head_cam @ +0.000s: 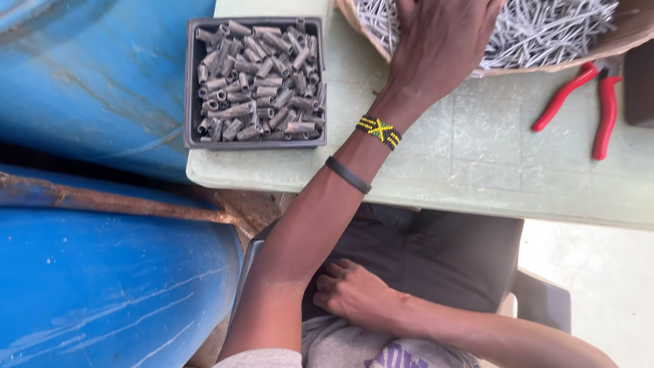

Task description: Sorting metal nails and assembling them into plastic wall plug sleeves at a workbench.

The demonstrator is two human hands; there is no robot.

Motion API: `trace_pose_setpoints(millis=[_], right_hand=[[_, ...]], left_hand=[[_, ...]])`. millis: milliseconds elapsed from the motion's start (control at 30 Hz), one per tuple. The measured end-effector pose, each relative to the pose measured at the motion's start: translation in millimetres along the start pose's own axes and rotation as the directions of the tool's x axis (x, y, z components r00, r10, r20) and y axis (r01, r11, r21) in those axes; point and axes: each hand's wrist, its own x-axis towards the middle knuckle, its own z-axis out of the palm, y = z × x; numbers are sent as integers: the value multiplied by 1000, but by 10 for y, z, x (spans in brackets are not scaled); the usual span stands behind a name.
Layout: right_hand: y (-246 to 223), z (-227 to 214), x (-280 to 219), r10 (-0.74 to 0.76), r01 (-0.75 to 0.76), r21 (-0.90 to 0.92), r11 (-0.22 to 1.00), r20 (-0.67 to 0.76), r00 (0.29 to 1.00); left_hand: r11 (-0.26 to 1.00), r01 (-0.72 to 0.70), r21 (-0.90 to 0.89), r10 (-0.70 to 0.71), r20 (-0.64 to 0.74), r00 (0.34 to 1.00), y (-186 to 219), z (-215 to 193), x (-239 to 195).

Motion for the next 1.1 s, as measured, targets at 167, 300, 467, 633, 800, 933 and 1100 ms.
trace_pose_setpoints(millis=[167,300,467,633,800,933,1100], right_hand=[[-19,-222,12,-9,9,29,1000,10,1000],[-3,-1532,178,-82,99,249,963,-79,993],[350,-2530,689,37,68,187,980,-504,863],[1131,-2369,1671,-61,5,-125,992,-456,888],[1114,-2170,2109,-191,148,-157,976,-309,932],[1016,-2206,2036,-257,218,-141,966,-392,883],[887,-2867,1310,-204,217,-37,975,-527,825]], left_hand=[[999,-16,40,17,-24,1000,-19,83,-19],[1000,11,18,-12,81,997,-35,84,0],[998,37,47,-41,100,994,-25,122,8],[998,46,48,-52,144,988,-14,75,-6],[998,58,40,-64,168,984,-38,102,1],[998,52,27,-55,130,990,-38,141,-17],[997,48,62,-53,82,995,-64,303,-16]])
